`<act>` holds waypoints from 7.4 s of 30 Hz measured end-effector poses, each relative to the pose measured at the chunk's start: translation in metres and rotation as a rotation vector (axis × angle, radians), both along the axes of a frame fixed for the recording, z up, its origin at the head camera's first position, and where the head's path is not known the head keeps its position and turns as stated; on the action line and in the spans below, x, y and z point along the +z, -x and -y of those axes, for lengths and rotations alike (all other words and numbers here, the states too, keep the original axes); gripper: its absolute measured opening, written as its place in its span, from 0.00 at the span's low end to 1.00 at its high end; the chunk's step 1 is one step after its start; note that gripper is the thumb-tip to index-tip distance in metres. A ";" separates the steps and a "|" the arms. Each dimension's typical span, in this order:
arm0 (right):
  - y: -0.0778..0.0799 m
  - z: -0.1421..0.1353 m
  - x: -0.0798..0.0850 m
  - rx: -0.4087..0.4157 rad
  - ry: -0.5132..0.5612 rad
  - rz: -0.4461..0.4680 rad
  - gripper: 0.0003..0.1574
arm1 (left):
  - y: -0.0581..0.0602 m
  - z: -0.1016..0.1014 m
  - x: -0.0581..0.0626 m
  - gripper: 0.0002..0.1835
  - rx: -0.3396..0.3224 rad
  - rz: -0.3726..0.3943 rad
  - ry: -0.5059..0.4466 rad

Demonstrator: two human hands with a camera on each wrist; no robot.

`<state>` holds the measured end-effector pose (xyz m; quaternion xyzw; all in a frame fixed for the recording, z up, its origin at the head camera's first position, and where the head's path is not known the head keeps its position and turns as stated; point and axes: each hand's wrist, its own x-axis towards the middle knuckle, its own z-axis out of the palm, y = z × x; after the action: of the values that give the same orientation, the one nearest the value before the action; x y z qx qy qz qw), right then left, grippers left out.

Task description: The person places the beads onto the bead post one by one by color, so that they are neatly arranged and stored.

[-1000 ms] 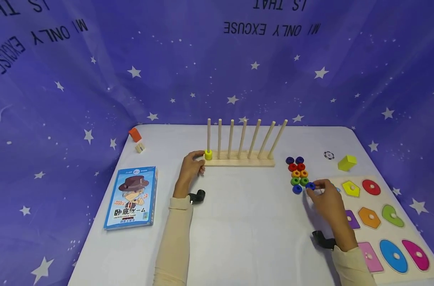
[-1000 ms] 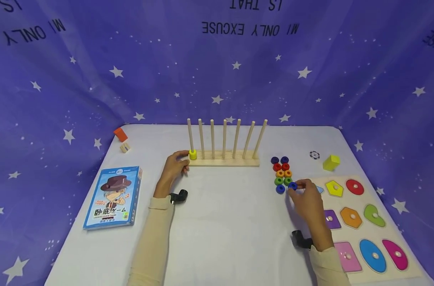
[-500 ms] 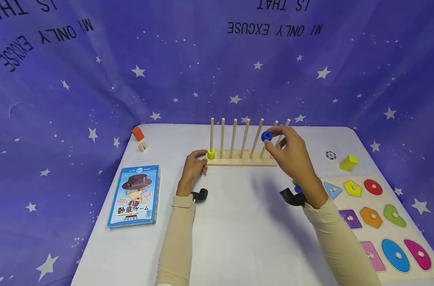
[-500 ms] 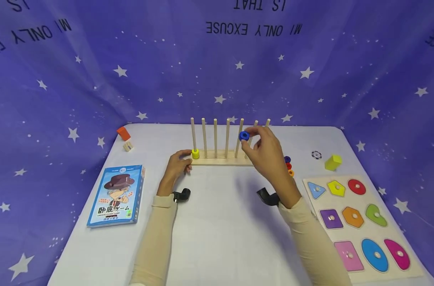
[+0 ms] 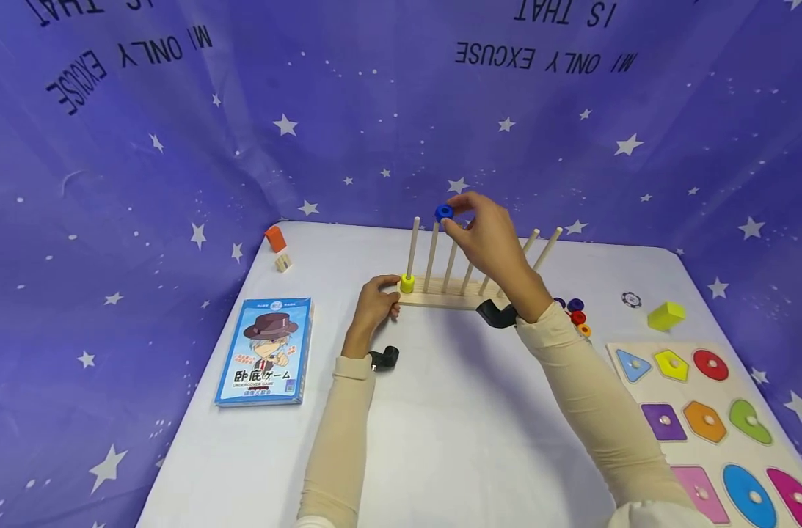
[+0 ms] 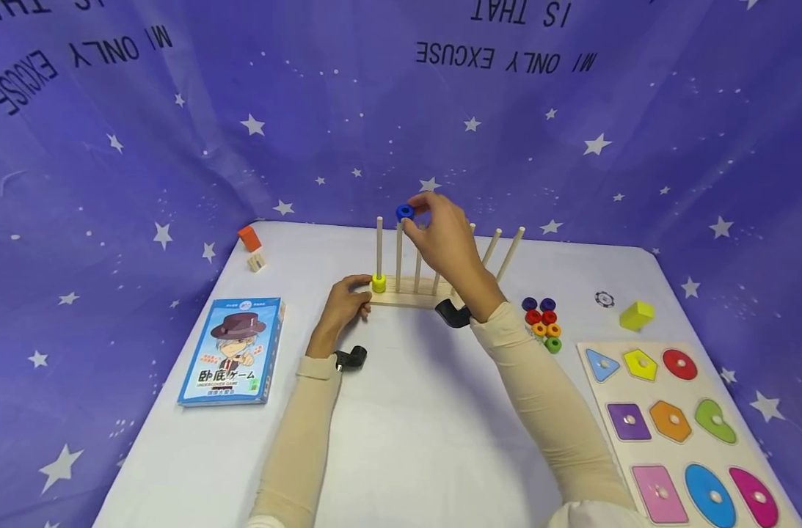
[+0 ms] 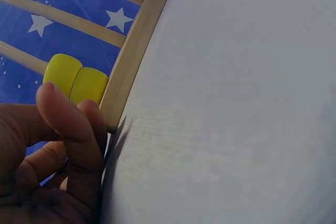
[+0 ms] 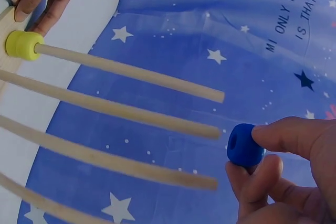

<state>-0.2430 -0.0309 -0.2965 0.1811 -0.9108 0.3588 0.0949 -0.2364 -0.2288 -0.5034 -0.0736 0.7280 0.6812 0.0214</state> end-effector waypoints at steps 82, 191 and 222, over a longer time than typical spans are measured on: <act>-0.065 -0.095 -0.023 -0.095 0.034 -0.108 0.26 | 0.001 -0.003 0.002 0.20 0.004 0.015 0.023; -0.011 -0.061 0.004 -0.048 0.068 0.047 0.24 | -0.002 -0.007 0.003 0.20 0.021 0.021 0.016; -0.056 -0.173 -0.055 -0.395 0.076 0.045 0.32 | -0.002 -0.004 0.001 0.19 0.019 0.000 0.025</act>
<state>-0.1870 0.1422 -0.3517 -0.0127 -0.9162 0.3715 0.1498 -0.2343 -0.2245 -0.5020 -0.0805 0.7357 0.6724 0.0139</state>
